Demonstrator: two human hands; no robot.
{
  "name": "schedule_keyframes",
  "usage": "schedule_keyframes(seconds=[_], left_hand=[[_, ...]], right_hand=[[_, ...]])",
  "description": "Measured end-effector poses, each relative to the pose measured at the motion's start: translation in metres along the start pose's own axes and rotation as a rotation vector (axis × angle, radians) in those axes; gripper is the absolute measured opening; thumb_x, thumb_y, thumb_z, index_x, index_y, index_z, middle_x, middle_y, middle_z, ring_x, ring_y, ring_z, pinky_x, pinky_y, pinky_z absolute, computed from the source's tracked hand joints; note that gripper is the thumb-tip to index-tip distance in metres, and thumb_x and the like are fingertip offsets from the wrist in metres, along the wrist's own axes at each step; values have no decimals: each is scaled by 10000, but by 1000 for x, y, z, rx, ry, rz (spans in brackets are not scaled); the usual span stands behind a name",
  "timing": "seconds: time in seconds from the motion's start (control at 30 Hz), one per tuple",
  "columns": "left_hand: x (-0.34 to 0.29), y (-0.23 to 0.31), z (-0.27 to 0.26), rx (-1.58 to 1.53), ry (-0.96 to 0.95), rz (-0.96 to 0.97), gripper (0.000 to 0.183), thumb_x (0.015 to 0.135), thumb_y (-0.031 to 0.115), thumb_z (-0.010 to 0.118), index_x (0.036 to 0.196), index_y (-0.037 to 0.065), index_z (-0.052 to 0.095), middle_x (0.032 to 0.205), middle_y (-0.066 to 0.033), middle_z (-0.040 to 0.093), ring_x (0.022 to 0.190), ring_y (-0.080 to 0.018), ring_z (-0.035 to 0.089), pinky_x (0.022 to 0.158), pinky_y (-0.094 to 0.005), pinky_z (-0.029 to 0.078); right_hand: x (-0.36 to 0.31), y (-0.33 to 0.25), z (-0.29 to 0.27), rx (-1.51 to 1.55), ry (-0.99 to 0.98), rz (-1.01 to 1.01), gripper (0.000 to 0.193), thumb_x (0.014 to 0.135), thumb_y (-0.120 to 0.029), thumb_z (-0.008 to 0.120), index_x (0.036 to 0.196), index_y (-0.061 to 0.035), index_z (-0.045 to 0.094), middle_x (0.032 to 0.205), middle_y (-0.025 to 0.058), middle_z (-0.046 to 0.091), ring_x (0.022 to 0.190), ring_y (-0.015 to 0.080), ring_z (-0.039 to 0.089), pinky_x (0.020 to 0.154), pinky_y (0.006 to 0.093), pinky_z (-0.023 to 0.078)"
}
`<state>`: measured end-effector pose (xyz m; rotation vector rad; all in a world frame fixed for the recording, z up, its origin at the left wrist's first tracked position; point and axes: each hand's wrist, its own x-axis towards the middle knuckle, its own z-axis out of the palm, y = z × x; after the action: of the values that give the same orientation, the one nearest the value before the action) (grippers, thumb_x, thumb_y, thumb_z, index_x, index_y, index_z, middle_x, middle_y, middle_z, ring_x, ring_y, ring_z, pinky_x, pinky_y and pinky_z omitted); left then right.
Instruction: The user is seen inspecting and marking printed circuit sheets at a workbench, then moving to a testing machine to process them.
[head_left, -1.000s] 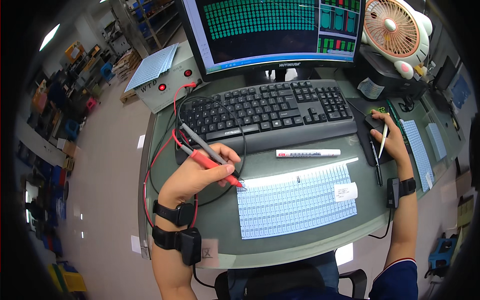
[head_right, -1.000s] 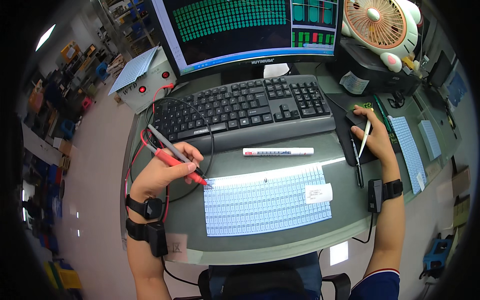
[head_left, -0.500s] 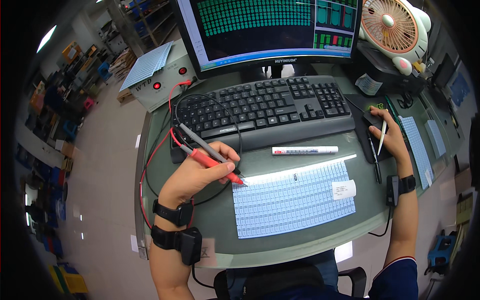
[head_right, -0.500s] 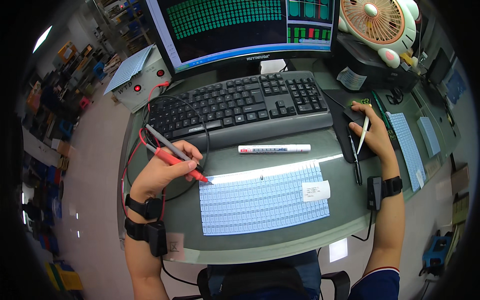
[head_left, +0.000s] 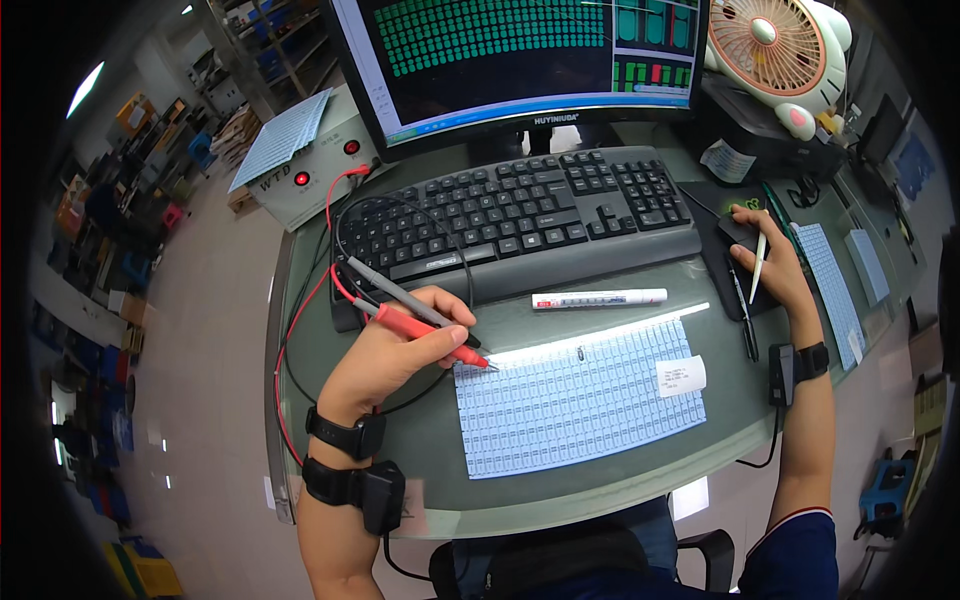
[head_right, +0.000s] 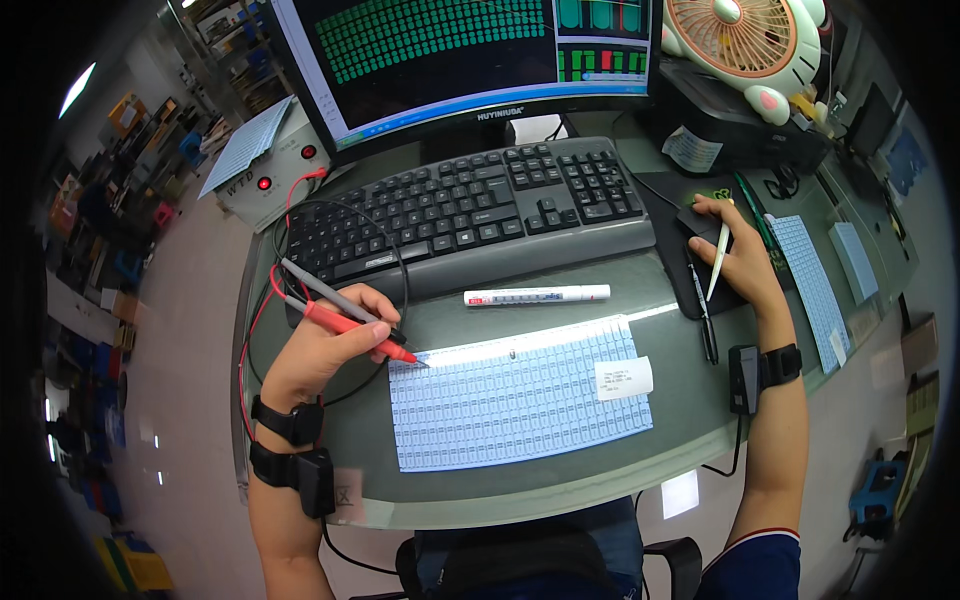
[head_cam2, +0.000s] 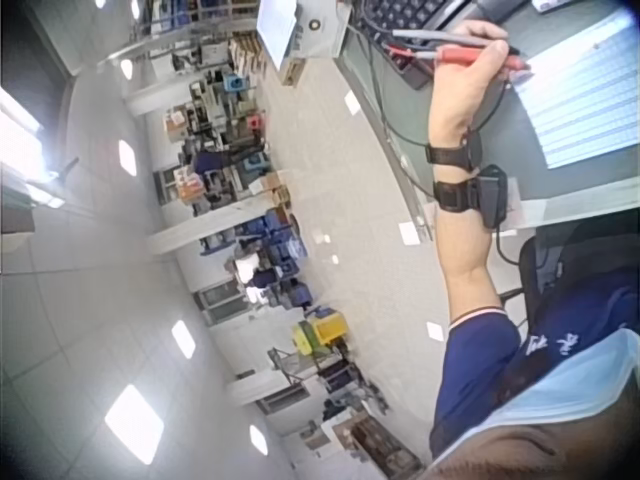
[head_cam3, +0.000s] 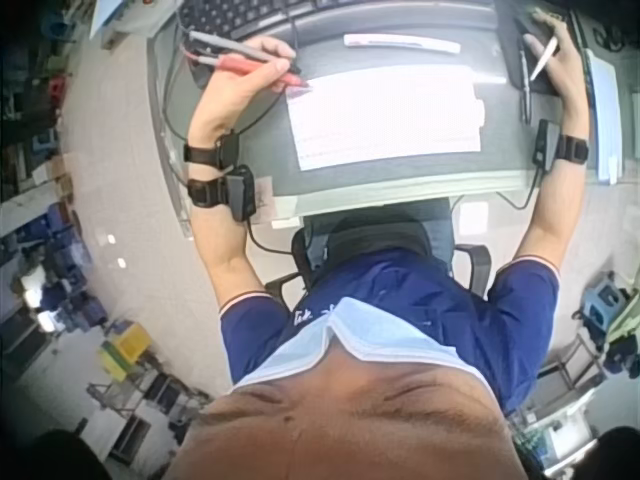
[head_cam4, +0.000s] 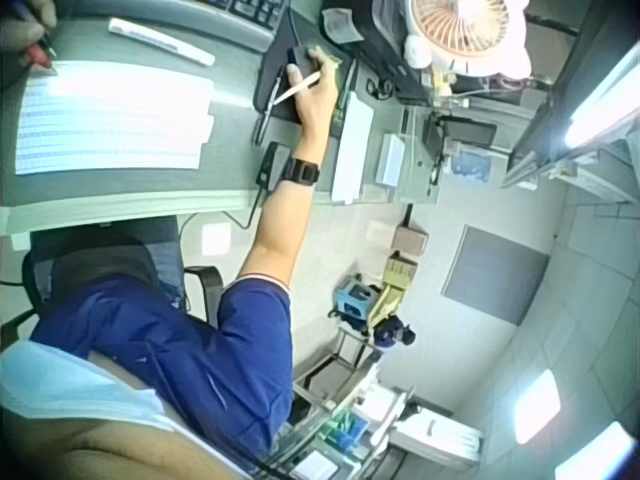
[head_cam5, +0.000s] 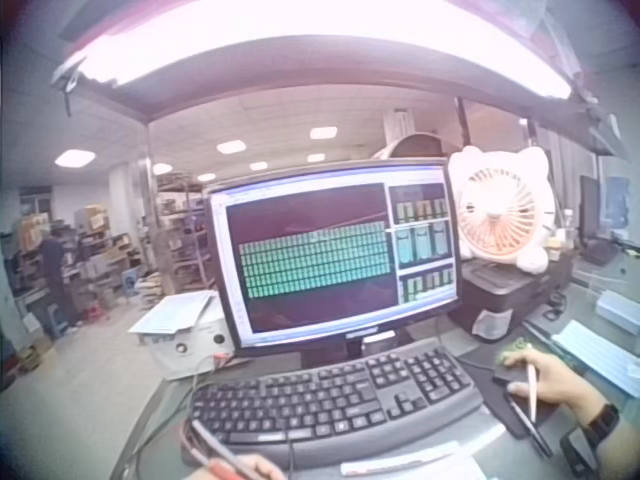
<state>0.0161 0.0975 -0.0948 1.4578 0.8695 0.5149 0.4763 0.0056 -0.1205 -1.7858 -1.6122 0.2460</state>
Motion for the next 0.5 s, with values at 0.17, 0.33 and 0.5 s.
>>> schedule_keyframes(seconds=[0.17,0.33,0.5], left_hand=[[1,-1,3,12,-12,7,239,854,223,690,980,32,622,847,-5,622,721,-44,572,652,-186,459],[4,-2,9,-26,-5,33,232,860,221,686,974,28,623,844,3,613,734,-43,565,659,-190,454],[4,-4,10,16,-13,65,223,860,210,685,969,26,622,852,2,612,765,-45,560,677,-195,441]], right_hand=[[0,1,0,-6,-5,2,441,781,-163,707,1172,-41,543,1297,128,563,1201,254,529,1040,328,362],[-1,0,-1,5,1,1,445,780,-159,709,1175,-39,542,1288,128,567,1194,255,534,1036,327,366],[1,-1,-1,-3,-4,1,452,775,-158,714,1178,-44,543,1280,127,570,1198,257,533,1033,326,369]])
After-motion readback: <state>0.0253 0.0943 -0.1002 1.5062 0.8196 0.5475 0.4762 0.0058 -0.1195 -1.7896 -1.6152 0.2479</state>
